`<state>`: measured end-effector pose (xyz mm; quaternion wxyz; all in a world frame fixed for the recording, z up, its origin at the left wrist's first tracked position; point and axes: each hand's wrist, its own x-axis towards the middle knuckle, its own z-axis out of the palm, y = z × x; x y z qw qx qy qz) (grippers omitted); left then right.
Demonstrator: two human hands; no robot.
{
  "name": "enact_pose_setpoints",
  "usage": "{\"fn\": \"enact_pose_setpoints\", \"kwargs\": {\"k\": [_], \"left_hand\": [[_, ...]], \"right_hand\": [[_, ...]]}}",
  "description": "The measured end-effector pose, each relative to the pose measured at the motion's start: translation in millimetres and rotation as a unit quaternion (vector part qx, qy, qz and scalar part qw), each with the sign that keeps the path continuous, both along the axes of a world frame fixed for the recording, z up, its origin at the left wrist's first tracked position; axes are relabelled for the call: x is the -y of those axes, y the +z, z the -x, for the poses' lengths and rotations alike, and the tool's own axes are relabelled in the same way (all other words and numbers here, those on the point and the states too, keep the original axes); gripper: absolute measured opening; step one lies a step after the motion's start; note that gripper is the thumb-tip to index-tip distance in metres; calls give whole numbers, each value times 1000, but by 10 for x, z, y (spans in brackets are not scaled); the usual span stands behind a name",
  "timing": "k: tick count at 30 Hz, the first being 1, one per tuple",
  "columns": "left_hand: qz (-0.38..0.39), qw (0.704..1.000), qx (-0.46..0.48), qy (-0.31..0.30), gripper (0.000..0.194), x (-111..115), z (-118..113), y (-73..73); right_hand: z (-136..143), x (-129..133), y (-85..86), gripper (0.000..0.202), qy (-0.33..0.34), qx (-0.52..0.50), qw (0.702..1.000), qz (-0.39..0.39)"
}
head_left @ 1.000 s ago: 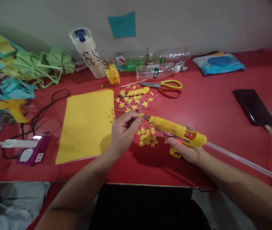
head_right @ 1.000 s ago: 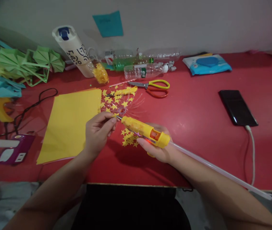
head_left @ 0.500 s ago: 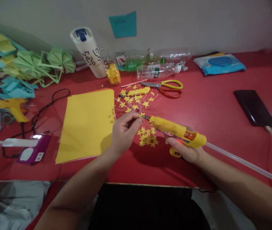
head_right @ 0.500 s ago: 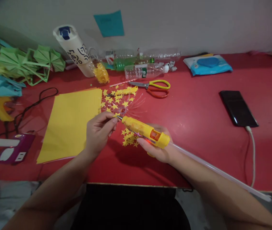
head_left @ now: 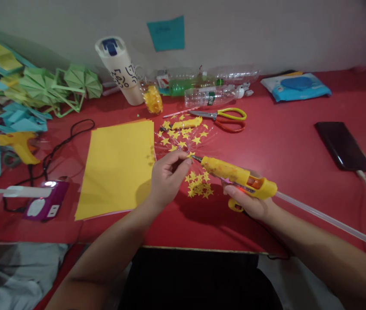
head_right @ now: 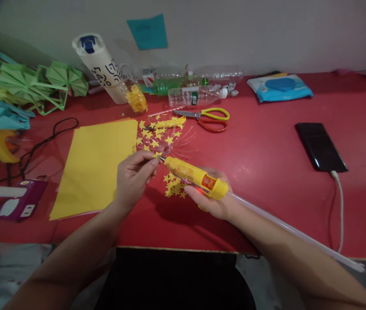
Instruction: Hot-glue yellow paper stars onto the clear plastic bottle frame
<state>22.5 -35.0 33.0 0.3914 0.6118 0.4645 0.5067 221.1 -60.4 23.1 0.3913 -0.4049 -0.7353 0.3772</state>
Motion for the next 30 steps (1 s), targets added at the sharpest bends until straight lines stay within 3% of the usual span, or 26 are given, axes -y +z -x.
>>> {"fn": "enact_pose_setpoints", "kwargs": {"k": [5, 8, 11, 14, 16, 19, 21, 23, 30], "left_hand": [[-26, 999, -29, 5, 14, -6, 13, -23], [-96, 990, -102, 21, 16, -10, 38, -44], [-197, 962, -186, 37, 16, -15, 61, -48], [-219, 958, -184, 37, 15, -16, 68, -38], [-139, 983, -118, 23, 13, -17, 62, -32], [79, 995, 30, -55, 12, -25, 46, -22], [202, 966, 112, -117, 14, -30, 30, -8], [273, 934, 170, -154, 13, -30, 10, 12], [379, 861, 240, -242, 15, 0, -25, 49]], "right_hand": [[14, -9, 14, 24, -6, -1, 1000, -1], [36, -21, 27, 14, -10, -7, 1000, -22], [51, -28, 22, 13, -12, 1, 998, -69], [43, -24, -10, 14, -28, 9, 996, -87], [28, -19, -32, 12, -60, 2, 995, -85], [13, -23, -26, 15, -113, -4, 992, -58], [19, -44, 9, 11, -131, 8, 990, -48], [41, -85, 53, 9, -130, 21, 988, -77], [188, -235, 125, 6, -27, 21, 973, -230]]}}
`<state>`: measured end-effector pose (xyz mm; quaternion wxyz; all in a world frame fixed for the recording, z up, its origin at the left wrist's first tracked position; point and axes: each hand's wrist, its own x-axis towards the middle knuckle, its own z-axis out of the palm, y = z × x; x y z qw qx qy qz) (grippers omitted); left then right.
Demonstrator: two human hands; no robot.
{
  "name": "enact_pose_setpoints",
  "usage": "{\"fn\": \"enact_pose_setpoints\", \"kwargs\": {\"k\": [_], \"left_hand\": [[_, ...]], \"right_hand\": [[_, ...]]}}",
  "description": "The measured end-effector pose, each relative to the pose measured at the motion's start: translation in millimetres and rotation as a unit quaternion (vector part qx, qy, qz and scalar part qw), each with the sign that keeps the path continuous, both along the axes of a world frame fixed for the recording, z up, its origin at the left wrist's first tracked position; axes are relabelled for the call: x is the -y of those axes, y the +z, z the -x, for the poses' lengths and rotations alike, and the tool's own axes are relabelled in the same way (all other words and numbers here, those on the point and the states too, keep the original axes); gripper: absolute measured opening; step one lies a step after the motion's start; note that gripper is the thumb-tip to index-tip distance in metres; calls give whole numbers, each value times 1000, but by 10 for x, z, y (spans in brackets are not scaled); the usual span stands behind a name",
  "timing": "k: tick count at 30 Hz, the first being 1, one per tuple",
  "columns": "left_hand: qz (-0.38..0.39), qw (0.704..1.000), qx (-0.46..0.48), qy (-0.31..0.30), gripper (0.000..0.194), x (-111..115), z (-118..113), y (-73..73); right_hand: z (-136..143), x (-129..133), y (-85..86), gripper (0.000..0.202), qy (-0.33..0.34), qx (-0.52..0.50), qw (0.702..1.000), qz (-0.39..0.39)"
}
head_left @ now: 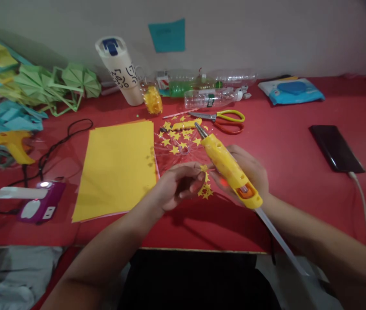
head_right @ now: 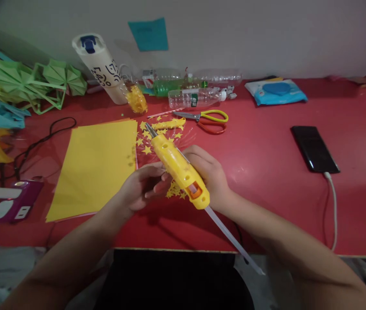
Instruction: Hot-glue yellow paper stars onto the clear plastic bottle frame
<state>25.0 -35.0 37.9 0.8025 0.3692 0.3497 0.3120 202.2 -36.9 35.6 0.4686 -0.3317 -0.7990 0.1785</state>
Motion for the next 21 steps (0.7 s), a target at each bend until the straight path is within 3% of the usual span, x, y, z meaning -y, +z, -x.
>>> {"fn": "enact_pose_setpoints", "kwargs": {"k": [10, 12, 14, 15, 16, 19, 21], "left_hand": [[42, 997, 41, -44, 17, 2, 39, -12], [7, 999, 9, -37, 20, 10, 36, 2], [-92, 992, -80, 21, 23, 21, 41, 15], [-169, 972, -147, 68, 21, 26, 50, 17], [-260, 932, -220, 119, 18, 29, 62, 12], [-493, 739, -409, 211, 10, 32, 109, -38], [-562, 640, -478, 215, 16, 27, 132, -91]], "right_hand": [[22, -15, 4, 9, -11, 25, 999, -30], [18, -23, 22, 13, -5, 24, 1000, -20], [24, -43, 40, 14, -22, 21, 999, -10], [31, -59, 49, 14, -41, 18, 999, -2], [41, -78, 56, 14, -62, 15, 998, 9], [81, -145, 67, 12, -98, 4, 994, 48], [104, -184, 63, 13, -93, 2, 994, 61]]}}
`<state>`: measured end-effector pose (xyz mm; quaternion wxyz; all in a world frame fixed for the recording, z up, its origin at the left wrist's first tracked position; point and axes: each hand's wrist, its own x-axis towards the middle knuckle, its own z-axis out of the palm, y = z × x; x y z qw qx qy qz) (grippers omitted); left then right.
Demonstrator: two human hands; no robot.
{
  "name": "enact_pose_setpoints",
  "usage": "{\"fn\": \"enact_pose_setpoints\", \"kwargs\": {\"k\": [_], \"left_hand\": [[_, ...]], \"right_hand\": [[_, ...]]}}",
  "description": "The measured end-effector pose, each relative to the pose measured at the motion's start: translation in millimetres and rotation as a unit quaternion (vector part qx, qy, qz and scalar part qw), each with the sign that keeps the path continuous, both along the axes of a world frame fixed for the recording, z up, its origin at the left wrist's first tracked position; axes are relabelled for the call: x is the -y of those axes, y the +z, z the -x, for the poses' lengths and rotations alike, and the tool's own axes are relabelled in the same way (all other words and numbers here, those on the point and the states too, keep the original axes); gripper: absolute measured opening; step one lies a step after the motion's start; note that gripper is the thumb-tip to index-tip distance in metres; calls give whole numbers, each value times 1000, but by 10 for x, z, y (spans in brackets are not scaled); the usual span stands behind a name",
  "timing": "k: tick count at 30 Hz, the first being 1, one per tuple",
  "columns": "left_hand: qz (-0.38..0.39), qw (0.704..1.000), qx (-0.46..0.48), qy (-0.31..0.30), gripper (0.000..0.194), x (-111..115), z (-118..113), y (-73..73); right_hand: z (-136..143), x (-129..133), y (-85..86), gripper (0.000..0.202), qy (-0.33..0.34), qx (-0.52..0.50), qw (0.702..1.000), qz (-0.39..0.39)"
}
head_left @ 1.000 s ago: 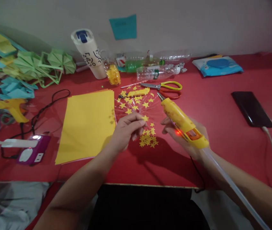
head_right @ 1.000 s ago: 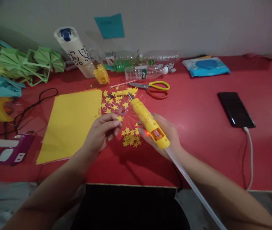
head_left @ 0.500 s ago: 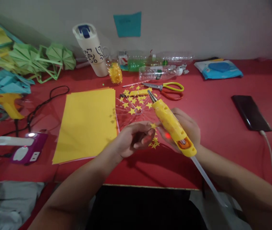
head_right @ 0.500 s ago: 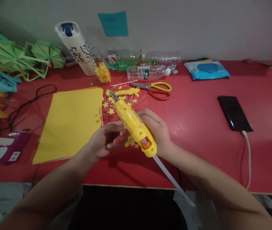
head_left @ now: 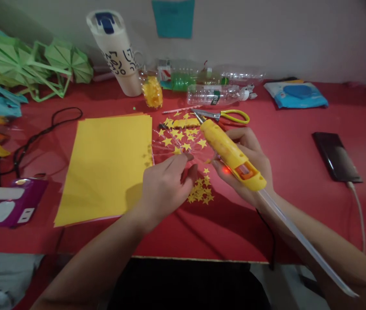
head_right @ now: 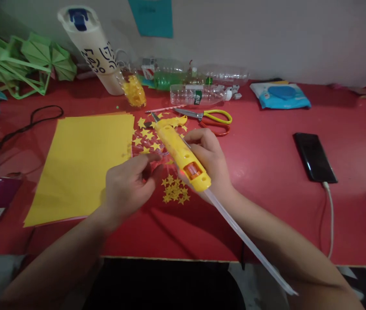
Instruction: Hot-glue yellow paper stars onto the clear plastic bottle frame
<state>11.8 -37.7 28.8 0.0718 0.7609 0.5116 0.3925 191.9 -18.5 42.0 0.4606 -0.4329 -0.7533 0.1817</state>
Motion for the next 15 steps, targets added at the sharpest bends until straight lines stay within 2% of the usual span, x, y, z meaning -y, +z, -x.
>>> {"fn": "enact_pose_setpoints", "kwargs": {"k": [2, 5, 11, 15], "left_hand": [[-21, 998, -54, 10, 21, -6, 6, -49], [6, 997, -79, 1, 22, -11, -8, -91], [36, 999, -16, -10, 20, -14, -51, -113], [70, 997, -11, -23, 20, -25, -58, -108]], "right_hand": [[13, -29, -11, 16, 10, 7, 1000, 6], [25, -61, -38, 18, 13, 24, 1000, 4], [62, -110, -91, 19, 12, 50, 998, -34], [63, -134, -95, 21, 16, 75, 996, -41]]}}
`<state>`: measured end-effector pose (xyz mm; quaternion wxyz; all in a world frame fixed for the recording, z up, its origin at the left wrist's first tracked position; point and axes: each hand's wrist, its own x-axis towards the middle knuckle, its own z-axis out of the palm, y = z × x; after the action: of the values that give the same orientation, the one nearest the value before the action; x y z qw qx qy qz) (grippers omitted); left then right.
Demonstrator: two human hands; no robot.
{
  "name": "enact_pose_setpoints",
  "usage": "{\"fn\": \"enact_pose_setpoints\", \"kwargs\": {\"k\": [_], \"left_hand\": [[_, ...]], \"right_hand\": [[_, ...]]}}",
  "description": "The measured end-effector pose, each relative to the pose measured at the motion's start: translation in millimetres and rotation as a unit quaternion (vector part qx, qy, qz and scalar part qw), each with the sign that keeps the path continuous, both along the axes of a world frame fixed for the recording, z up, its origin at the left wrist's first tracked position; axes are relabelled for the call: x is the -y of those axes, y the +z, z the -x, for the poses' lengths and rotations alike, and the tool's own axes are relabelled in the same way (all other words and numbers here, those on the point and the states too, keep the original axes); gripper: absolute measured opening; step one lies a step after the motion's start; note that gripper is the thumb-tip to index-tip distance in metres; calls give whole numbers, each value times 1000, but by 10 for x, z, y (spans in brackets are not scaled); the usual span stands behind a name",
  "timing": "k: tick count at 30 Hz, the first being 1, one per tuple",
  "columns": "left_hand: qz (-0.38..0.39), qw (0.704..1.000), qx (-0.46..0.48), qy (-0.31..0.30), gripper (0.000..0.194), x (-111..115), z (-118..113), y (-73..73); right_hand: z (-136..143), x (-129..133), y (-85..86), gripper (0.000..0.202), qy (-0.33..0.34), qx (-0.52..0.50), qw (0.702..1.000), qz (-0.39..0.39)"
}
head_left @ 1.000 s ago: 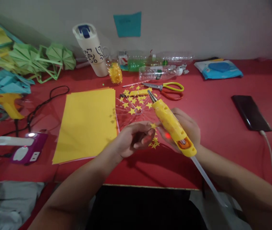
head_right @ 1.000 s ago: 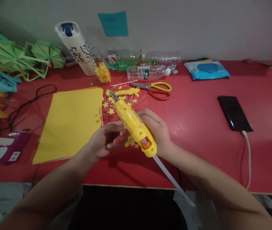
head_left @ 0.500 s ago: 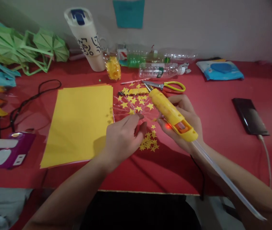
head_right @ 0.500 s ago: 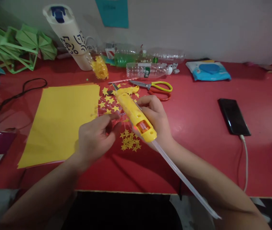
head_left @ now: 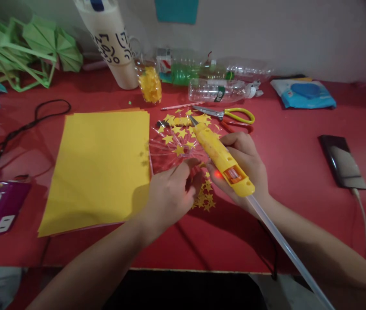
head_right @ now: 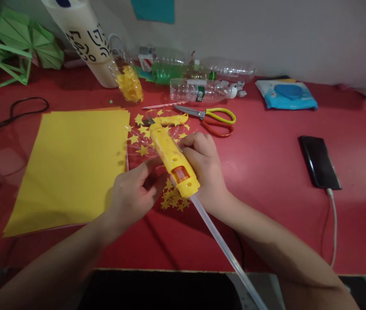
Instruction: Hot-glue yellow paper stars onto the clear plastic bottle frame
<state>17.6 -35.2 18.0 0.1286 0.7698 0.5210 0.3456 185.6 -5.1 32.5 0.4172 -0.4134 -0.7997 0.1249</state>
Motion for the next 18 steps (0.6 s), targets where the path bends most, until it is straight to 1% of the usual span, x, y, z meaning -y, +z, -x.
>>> {"fn": "enact_pose_setpoints", "kwargs": {"k": [4, 7, 12, 15, 18], "left_hand": [[15, 999, -22, 18, 19, -3, 3, 34], [23, 999, -19, 21, 18, -9, 1, 41], [43, 999, 1, 18, 16, -37, -13, -22], [54, 998, -8, 9, 17, -45, -13, -52], [52, 998, -26, -5, 18, -45, -4, -49]], "right_hand": [[-20, -28, -10, 23, 9, 9, 1000, -20], [-28, -29, -19, 23, 10, 9, 1000, -17], [-29, 0, -12, 20, 4, 18, 1000, -4], [-25, 7, -3, 19, 0, 33, 999, -10], [-19, 5, 2, 17, -6, 47, 999, -26]]}}
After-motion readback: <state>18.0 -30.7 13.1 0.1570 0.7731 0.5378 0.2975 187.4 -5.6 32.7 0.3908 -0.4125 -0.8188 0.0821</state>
